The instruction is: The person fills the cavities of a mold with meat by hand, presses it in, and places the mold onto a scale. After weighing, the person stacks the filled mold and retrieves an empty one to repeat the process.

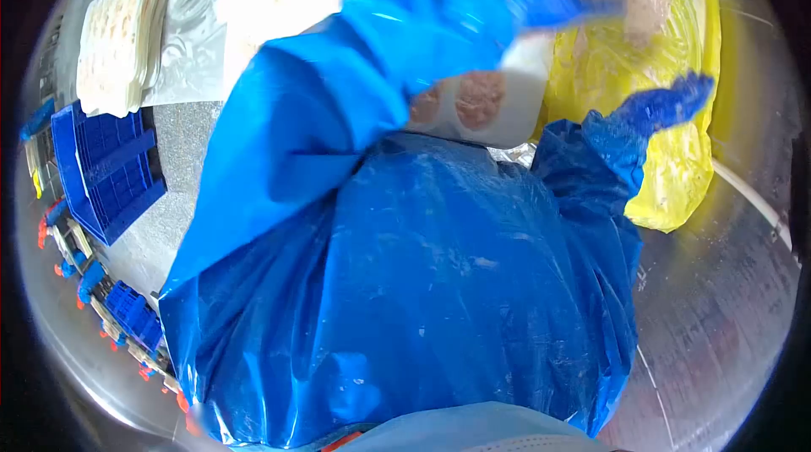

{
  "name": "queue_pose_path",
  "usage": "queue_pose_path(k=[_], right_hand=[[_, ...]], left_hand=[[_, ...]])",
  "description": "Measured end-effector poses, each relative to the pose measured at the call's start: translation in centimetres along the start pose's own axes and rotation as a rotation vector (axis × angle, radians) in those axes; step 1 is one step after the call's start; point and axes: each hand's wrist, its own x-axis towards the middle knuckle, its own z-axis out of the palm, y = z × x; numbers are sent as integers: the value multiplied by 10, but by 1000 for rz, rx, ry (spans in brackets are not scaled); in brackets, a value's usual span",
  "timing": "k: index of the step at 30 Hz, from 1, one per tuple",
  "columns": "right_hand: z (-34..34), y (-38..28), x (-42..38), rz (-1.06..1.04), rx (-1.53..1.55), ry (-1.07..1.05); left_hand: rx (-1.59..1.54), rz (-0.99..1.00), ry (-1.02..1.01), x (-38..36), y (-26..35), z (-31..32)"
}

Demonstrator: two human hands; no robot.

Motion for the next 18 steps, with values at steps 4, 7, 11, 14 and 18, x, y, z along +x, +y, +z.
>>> queue_pose_path(k=[4, 7, 11, 14, 18], right_hand=[[20, -38, -32, 55, 188, -360], [79, 25, -84, -425, -427, -545], [117, 30, -119, -536, -768, -923], [128, 120, -116, -654, -634, -838], [88, 40, -54, 222, -228, -878]], left_hand=[[-2531, -341, -656, -25, 13, -26], [-1786, -456, -688, -97, -39, 25], [-1660, -7, -829, -130, -56, 27], [-1975, -299, -828, -133, -59, 36], [-1997, -562, -768, -151, -88, 57]])
